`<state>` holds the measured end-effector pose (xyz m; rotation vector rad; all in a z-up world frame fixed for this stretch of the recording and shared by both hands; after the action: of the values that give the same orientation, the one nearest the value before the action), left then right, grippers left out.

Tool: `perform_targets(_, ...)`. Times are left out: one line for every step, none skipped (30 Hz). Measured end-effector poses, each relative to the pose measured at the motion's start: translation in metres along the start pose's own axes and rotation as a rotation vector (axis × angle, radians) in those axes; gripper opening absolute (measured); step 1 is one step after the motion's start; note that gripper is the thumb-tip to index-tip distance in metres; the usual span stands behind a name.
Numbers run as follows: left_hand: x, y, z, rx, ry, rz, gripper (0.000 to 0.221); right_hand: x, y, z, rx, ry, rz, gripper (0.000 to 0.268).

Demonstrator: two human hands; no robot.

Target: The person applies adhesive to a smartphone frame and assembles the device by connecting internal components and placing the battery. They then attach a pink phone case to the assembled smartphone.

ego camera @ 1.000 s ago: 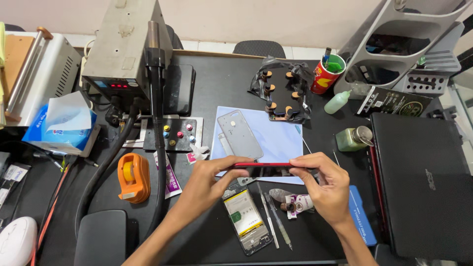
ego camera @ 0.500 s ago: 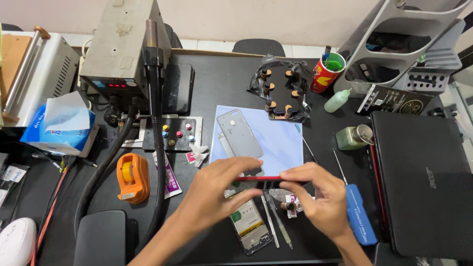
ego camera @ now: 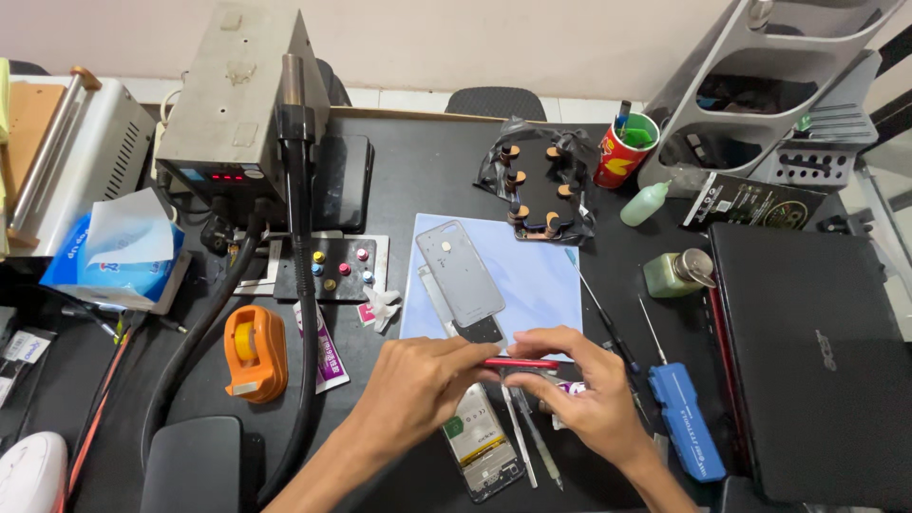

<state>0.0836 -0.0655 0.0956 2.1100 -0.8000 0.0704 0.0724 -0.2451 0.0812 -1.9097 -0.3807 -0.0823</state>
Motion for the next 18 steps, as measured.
perform_targets(0.000, 0.000, -0.001, -0.011, 0.016, 0.014, 0.024, 0.000, 0.004, 0.001, 0.007, -0.022, 0.039, 0.033)
perform_targets(0.000, -0.001, -0.002, -0.022, 0.031, 0.027, 0.025, -0.001, 0.007, 0.002, 0.015, -0.045, 0.077, 0.027)
perform_targets(0.000, -0.001, -0.004, -0.031, 0.048, 0.042, 0.025, 0.000, 0.004, 0.001, 0.011, -0.038, 0.042, 0.026)
perform_targets(0.000, -0.002, -0.002, -0.022, 0.031, 0.022, 0.024, 0.001, 0.000, 0.001, 0.007, -0.031, 0.008, 0.025)
perform_targets(0.000, -0.002, 0.000, -0.012, 0.015, 0.003, 0.023, 0.002, -0.004, 0.001, 0.002, -0.024, -0.029, 0.024)
perform_targets(0.000, -0.003, 0.002, -0.002, -0.001, -0.015, 0.021, 0.004, -0.007, 0.001, -0.034, -0.023, -0.028, 0.025)
perform_targets(0.001, -0.007, 0.005, 0.000, -0.031, -0.077, 0.019, 0.005, -0.011, 0.001, -0.071, -0.022, -0.027, 0.026)
perform_targets(0.000, -0.011, 0.008, 0.002, -0.062, -0.139, 0.018, 0.007, -0.015, 0.001, -0.107, -0.022, -0.026, 0.027)
perform_targets(-0.001, -0.016, 0.012, 0.002, -0.092, -0.202, 0.019, 0.005, -0.028, -0.003, -0.223, 0.027, -0.137, 0.037)
perform_targets(-0.002, -0.022, 0.011, -0.088, -0.056, -0.263, 0.020, 0.001, -0.042, -0.005, -0.338, 0.074, -0.249, 0.047)
perform_targets(-0.003, -0.030, 0.011, -0.180, -0.019, -0.324, 0.022, -0.003, -0.054, -0.005, -0.454, 0.117, -0.361, 0.059)
perform_targets(-0.004, -0.038, 0.011, -0.271, 0.019, -0.384, 0.025, -0.008, -0.057, -0.006, -0.337, 0.155, -0.344, 0.054)
perform_targets(-0.005, -0.047, 0.012, -0.339, 0.052, -0.433, 0.027, -0.014, -0.060, -0.009, -0.220, 0.197, -0.342, 0.054)
perform_targets(-0.006, -0.058, 0.010, -0.407, 0.084, -0.481, 0.029, -0.021, -0.059, -0.010, -0.171, 0.194, -0.296, 0.054)
perform_targets(-0.009, -0.068, 0.012, -0.479, 0.106, -0.530, 0.031, -0.029, -0.057, -0.008, -0.146, 0.182, -0.244, 0.053)
perform_targets(-0.011, -0.075, 0.016, -0.567, 0.098, -0.565, 0.033, -0.038, -0.053, -0.007, -0.116, 0.166, -0.188, 0.053)
perform_targets(-0.013, -0.082, 0.019, -0.651, 0.087, -0.596, 0.036, -0.046, -0.051, -0.004, -0.102, 0.152, -0.151, 0.053)
perform_targets(-0.014, -0.087, 0.023, -0.734, 0.075, -0.628, 0.038, -0.054, -0.048, -0.004, -0.091, 0.145, -0.123, 0.052)
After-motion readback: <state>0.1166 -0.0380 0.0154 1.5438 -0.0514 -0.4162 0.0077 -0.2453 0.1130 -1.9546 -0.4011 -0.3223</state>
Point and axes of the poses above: each hand's wrist, its own x-axis towards the middle knuckle, its own z-axis out of the palm, y = z × x, the point moved 7 cm from there along x, towards the middle knuckle, and after that the axes turned 2 degrees about -y, right-handed, at the moved point
